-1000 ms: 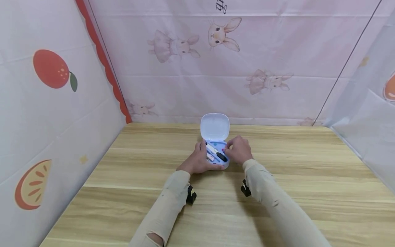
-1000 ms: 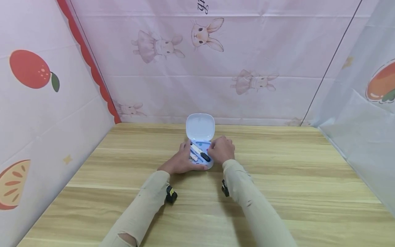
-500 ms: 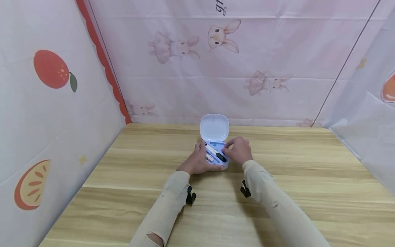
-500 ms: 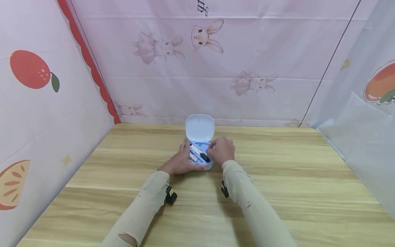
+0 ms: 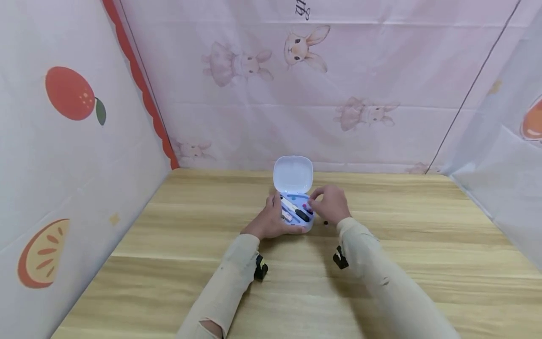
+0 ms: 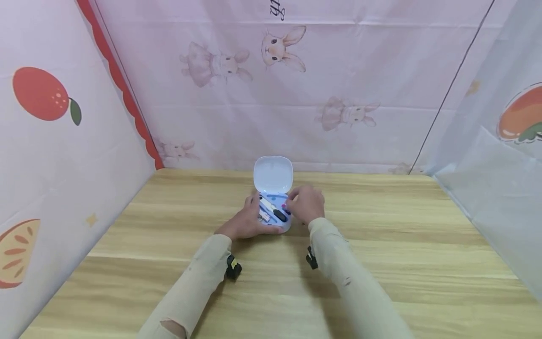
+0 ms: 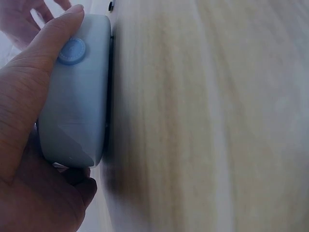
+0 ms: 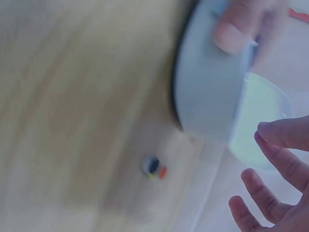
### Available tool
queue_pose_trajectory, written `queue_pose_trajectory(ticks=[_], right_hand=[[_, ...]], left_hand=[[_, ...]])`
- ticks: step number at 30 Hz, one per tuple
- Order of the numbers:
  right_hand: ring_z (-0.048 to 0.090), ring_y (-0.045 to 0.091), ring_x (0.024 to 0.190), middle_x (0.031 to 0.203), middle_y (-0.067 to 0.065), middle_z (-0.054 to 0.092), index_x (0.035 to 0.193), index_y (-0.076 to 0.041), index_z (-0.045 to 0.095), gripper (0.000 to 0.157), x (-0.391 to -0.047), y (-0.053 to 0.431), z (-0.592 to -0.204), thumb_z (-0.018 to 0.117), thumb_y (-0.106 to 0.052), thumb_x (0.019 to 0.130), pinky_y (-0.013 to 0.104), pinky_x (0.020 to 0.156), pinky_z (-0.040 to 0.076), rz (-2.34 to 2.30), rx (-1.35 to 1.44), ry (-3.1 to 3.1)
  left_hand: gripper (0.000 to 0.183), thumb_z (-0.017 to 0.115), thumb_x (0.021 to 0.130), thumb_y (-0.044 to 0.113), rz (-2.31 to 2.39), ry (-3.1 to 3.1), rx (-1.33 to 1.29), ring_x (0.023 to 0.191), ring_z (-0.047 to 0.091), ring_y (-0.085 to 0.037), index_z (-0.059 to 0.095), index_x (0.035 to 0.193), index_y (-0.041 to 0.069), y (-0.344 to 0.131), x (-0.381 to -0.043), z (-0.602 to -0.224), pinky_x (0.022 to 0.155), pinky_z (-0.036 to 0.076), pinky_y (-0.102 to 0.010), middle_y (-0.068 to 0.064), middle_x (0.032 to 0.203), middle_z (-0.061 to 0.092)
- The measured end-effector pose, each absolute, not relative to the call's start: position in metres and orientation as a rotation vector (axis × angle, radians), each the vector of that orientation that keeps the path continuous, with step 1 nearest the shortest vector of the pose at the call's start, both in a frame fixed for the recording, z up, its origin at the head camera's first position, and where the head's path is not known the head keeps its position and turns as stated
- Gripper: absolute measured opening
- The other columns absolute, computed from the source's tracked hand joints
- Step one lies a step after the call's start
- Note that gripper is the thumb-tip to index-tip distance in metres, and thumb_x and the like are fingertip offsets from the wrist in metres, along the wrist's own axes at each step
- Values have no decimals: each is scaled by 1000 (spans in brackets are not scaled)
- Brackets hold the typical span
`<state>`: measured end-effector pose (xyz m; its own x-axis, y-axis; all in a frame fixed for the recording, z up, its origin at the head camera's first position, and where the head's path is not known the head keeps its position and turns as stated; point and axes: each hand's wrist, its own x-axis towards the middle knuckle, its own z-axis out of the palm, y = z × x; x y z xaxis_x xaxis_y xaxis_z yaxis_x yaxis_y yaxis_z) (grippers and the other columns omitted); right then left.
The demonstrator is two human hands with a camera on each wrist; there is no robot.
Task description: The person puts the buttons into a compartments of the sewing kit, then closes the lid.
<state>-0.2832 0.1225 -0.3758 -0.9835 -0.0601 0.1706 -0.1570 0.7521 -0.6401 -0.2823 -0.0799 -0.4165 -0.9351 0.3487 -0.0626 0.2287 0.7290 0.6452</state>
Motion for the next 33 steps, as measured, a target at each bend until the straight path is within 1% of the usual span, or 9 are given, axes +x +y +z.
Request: queue_pose_trajectory(ticks=[2, 6, 8, 11, 13, 19, 22, 28, 33], right_hand=[[62, 29, 78, 101, 14, 72, 90, -4, 78, 13, -282, 129, -372, 72, -15, 91, 41, 76, 45, 1069, 174, -2789], [62, 32, 87, 111, 18, 71, 92, -3, 78, 14, -281, 143, -368, 71, -15, 92, 47, 85, 45, 1036, 163, -2807], [56, 32, 95, 115, 18, 70, 92, -3, 78, 14, -281, 149, -369, 71, -15, 91, 49, 88, 43, 992, 154, -2828], [55, 33, 100, 111, 17, 71, 89, -4, 78, 14, -280, 158, -373, 73, -17, 90, 50, 88, 43, 942, 123, -2864], [56, 34, 97, 104, 14, 73, 85, -5, 78, 14, -279, 163, -377, 75, -19, 89, 50, 84, 43, 903, 101, -2894], [55, 35, 91, 86, 6, 69, 75, -11, 74, 23, -279, 170, -388, 82, -30, 85, 54, 85, 41, 843, 29, -3020], [56, 34, 90, 84, 4, 67, 74, -12, 73, 25, -280, 170, -394, 84, -32, 83, 55, 85, 42, 806, 34, -3061], [57, 36, 91, 88, 7, 68, 77, -10, 74, 20, -279, 172, -396, 85, -26, 82, 61, 88, 42, 751, 27, -3082], [57, 36, 94, 92, 8, 68, 80, -9, 74, 21, -279, 176, -395, 84, -28, 83, 60, 89, 41, 758, 10, -3093]], left_hand=[[139, 83, 71, 66, 1000, 2750, 455, 129, 43, -32, -6, 163, 13, -80, -282, -416, 108, 40, -48, -15, 162, 13], [139, 83, 71, 66, 1007, 2740, 433, 130, 42, -32, -7, 163, 13, -80, -281, -415, 110, 39, -49, -14, 163, 11], [139, 83, 71, 67, 1003, 2738, 424, 130, 42, -32, -6, 163, 14, -80, -281, -415, 110, 38, -49, -14, 163, 11], [139, 83, 70, 67, 1005, 2733, 415, 131, 41, -32, -7, 163, 14, -80, -282, -415, 111, 38, -49, -12, 164, 10], [139, 83, 70, 67, 1003, 2730, 412, 131, 41, -32, -7, 163, 14, -80, -282, -415, 111, 38, -49, -13, 164, 10], [140, 83, 69, 68, 1001, 2731, 408, 131, 41, -31, -7, 163, 14, -79, -283, -416, 111, 38, -49, -13, 164, 10], [140, 83, 69, 68, 1001, 2733, 405, 131, 41, -31, -7, 163, 15, -80, -283, -416, 110, 38, -49, -13, 164, 10], [140, 83, 70, 67, 1004, 2733, 423, 131, 41, -32, -6, 163, 14, -80, -282, -416, 110, 38, -49, -14, 164, 9], [139, 84, 70, 66, 1007, 2734, 426, 131, 41, -33, -6, 163, 13, -80, -281, -414, 110, 39, -49, -14, 164, 10]])
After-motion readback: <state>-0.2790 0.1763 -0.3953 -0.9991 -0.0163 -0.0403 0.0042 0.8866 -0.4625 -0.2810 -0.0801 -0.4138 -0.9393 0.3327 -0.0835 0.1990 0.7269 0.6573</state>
